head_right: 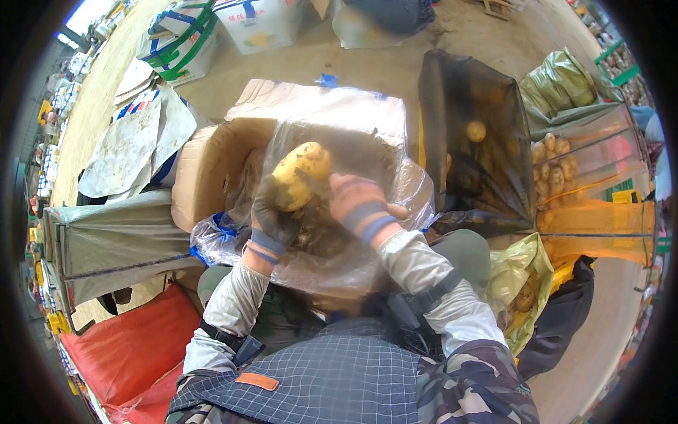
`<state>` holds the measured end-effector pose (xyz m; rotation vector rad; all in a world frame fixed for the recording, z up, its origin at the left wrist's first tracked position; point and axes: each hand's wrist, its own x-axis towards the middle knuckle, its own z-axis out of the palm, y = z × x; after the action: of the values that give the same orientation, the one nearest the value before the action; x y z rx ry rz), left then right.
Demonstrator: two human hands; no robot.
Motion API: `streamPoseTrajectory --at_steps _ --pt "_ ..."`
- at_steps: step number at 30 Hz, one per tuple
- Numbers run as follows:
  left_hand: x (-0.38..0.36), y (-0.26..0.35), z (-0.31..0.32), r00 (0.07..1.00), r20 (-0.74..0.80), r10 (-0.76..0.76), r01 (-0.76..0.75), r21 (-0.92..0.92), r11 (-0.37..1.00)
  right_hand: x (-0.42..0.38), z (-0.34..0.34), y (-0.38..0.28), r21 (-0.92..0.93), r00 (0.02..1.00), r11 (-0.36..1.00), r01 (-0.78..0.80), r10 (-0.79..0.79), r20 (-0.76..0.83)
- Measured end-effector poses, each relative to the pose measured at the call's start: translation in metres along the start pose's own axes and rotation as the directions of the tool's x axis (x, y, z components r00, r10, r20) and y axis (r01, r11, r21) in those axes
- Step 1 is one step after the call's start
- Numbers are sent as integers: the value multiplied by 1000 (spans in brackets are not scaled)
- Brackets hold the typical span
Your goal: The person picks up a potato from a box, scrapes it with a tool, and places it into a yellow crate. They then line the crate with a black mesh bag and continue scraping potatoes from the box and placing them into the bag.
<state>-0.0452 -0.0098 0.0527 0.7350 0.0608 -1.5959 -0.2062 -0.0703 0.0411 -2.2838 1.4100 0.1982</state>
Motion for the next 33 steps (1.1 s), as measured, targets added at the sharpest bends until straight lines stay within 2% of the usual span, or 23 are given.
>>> streamPoseTrajectory --at_steps 2,6,9,12,13,15,18,19,21,22,23,25,26,27,28,30,31,32,33 --pt "15 -5 -24 1000 16 -16 16 2 1000 1 3 -12 -94 996 995 20 -11 87" --pt "8 -5 -23 998 5 -59 59 20 998 0 0 -16 -138 990 986 97 -82 114" --pt "13 -15 -16 968 -39 249 -238 179 955 2 -11 -8 12 999 999 -30 30 17" --pt "8 -8 -13 991 -37 130 -126 99 987 1 -12 -18 -115 995 993 19 -8 98" --pt "12 -8 -22 991 -24 129 -125 108 986 0 -13 -20 -142 991 989 36 -16 136" --pt "19 -10 -36 993 -1 117 -116 131 985 2 2 -20 -178 988 976 129 -110 113" --pt "16 -11 -30 979 -43 199 -185 227 956 2 15 -15 -198 977 958 206 -191 91" --pt "15 -7 -30 990 -56 131 -120 168 979 3 15 -15 -201 974 953 225 -213 81" --pt "15 2 -30 998 -65 -8 11 43 999 5 5 -9 -88 991 987 132 -133 0" --pt "19 0 -36 986 18 167 -163 345 924 5 -2 -6 -29 996 996 85 -86 -36" --pt "25 -5 -47 941 147 304 -330 594 734 3 -9 -5 46 997 998 38 -34 -67" --pt "19 -3 -34 886 281 368 -451 706 546 -2 -30 -7 199 989 978 -55 80 -123" --pt "8 0 -25 903 257 346 -426 643 636 10 -1 14 286 928 952 105 10 -373" --pt "0 3 -12 918 237 318 -397 573 717 7 -12 14 684 973 720 118 55 -225" --pt "1 7 -10 847 375 377 -531 633 563 1 -30 12 939 997 340 60 28 -74" --pt "4 18 -9 655 641 400 -746 634 204 -2 -33 9 994 999 -109 31 -12 -32" --pt "-1 15 1 685 598 416 -721 636 274 -4 -34 7 946 999 -324 0 -32 -11" --pt "-8 10 13 714 549 433 -694 633 342 -6 -38 7 927 998 -376 6 -61 -32" --pt "-7 10 10 809 497 312 -560 495 664 -7 -41 5 929 995 -369 19 -81 -53"
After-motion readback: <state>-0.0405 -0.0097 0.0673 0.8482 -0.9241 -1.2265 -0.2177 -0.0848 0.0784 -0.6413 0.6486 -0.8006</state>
